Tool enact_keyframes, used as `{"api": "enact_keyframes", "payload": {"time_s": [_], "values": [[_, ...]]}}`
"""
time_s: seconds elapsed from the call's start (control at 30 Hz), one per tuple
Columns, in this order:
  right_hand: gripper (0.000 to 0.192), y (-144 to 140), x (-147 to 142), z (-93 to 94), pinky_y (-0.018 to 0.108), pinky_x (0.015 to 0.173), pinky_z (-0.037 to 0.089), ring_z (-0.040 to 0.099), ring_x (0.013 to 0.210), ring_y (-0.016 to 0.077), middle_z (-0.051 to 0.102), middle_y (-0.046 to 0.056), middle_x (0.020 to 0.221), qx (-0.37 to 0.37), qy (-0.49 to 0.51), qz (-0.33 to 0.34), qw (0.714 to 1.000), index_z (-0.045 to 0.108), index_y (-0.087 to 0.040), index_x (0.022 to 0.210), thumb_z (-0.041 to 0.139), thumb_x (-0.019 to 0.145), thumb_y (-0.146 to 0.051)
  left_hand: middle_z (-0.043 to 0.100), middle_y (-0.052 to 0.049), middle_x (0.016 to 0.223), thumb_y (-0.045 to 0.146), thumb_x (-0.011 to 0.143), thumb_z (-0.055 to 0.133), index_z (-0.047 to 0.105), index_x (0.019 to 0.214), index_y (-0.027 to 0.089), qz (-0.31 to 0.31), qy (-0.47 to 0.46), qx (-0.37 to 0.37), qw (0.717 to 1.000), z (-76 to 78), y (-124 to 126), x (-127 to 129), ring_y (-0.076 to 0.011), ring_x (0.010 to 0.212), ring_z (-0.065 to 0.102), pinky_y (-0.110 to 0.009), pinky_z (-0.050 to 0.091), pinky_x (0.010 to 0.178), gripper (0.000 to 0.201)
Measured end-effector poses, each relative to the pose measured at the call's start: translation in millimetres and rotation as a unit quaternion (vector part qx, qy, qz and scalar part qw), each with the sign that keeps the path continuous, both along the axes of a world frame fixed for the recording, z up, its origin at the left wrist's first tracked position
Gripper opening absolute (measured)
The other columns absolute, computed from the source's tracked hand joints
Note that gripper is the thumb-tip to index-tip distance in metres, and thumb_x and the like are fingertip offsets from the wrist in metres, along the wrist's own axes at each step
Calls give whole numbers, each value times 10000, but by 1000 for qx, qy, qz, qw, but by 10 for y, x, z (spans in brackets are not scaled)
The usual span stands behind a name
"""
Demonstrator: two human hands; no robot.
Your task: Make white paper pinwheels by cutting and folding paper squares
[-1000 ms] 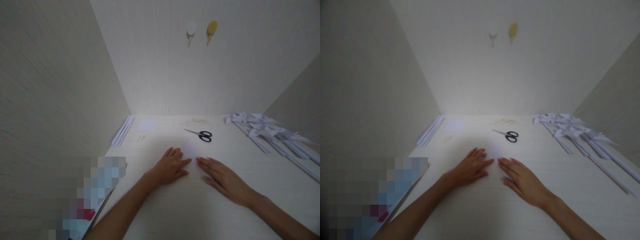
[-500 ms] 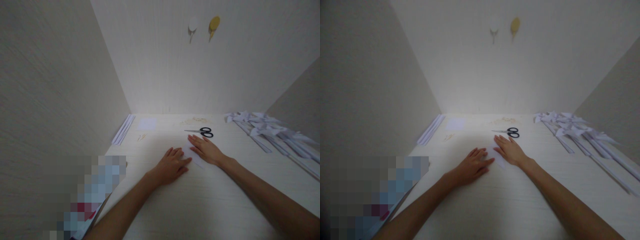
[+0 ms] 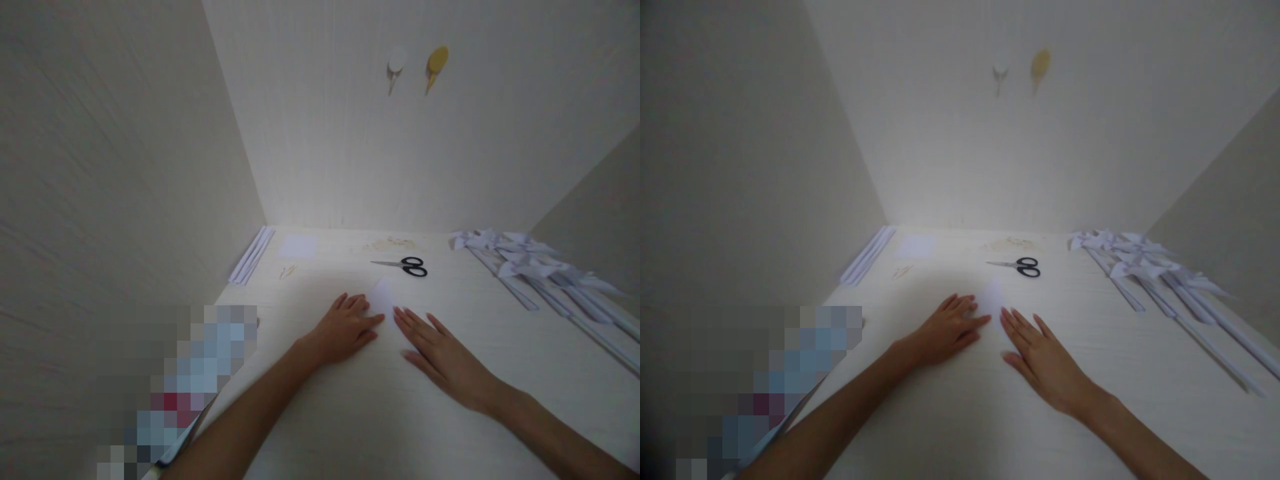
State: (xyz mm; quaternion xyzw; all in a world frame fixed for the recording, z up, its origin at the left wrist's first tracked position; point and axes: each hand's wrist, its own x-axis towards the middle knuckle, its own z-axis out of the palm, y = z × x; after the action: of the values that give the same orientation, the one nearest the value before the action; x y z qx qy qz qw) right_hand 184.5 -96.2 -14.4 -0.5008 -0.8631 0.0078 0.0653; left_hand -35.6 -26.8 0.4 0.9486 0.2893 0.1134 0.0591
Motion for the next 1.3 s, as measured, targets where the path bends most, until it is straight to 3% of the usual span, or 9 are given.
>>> {"api": "enact_keyframes", "payload": {"time_s": [0.13, 0.3, 0.63, 0.8, 0.97, 1.1, 1.3], "values": [[560, -220, 94, 44, 472, 1022, 206, 195, 1276, 197, 214, 19, 1391, -41, 24, 27, 999, 57, -279, 1346, 315, 860, -386, 467, -105, 1210, 402, 844, 271, 427, 1209, 280, 3, 6, 5, 1000, -5, -6, -4, -226, 1195, 331, -456, 230, 974, 415], [492, -38, 173, 76, 451, 1034, 187, 221, 1269, 171, 257, -5, 1380, -88, 51, 47, 994, 149, -300, 1337, 291, 870, -369, 475, -107, 1197, 382, 845, 280, 433, 1205, 273, -2, 13, 15, 1000, 7, -20, -6, -228, 1183, 345, -451, 236, 973, 406], [516, 830, 14, -8, 436, 1006, 225, 241, 1263, 195, 281, 32, 1375, -25, 37, -32, 999, 273, -207, 1318, 209, 863, -442, 468, -105, 1194, 368, 844, 298, 428, 1208, 278, -3, 6, 20, 1000, -4, -14, 1, -232, 1187, 326, -457, 245, 962, 397], [507, 983, -157, -4, 456, 981, 249, 295, 1234, 242, 372, 106, 1328, 35, 36, -88, 995, 355, -136, 1271, 295, 846, -406, 522, -90, 1033, 324, 846, 311, 566, 1063, 247, 4, -51, 18, 999, 15, 26, 82, -189, 1038, 440, -369, 324, 913, 344], [382, 988, -247, 60, 355, 854, 397, 489, 1013, 228, 525, 143, 1090, 77, 108, -53, 990, 474, -111, 1125, 384, 821, -323, 541, -76, 936, 304, 826, 371, 651, 813, 181, 3, -102, -33, 994, 4, 167, 190, -158, 898, 497, -307, 388, 831, 306], [328, 971, -240, 85, 360, 777, 428, 503, 928, 236, 525, 123, 975, 87, 140, -51, 985, 512, -138, 1043, 449, 791, -339, 532, -66, 963, 287, 767, 480, 627, 891, 179, 29, -144, -82, 986, -13, 209, 186, -156, 881, 506, -301, 398, 830, 221], [328, 976, -241, 62, 355, 744, 424, 507, 887, 230, 518, 117, 956, 91, 174, -61, 979, 523, -153, 1037, 481, 773, -343, 502, -64, 1005, 303, 695, 569, 504, 1095, 195, 60, -155, -96, 981, 14, 186, 169, -184, 927, 480, -338, 396, 840, 419]]}}
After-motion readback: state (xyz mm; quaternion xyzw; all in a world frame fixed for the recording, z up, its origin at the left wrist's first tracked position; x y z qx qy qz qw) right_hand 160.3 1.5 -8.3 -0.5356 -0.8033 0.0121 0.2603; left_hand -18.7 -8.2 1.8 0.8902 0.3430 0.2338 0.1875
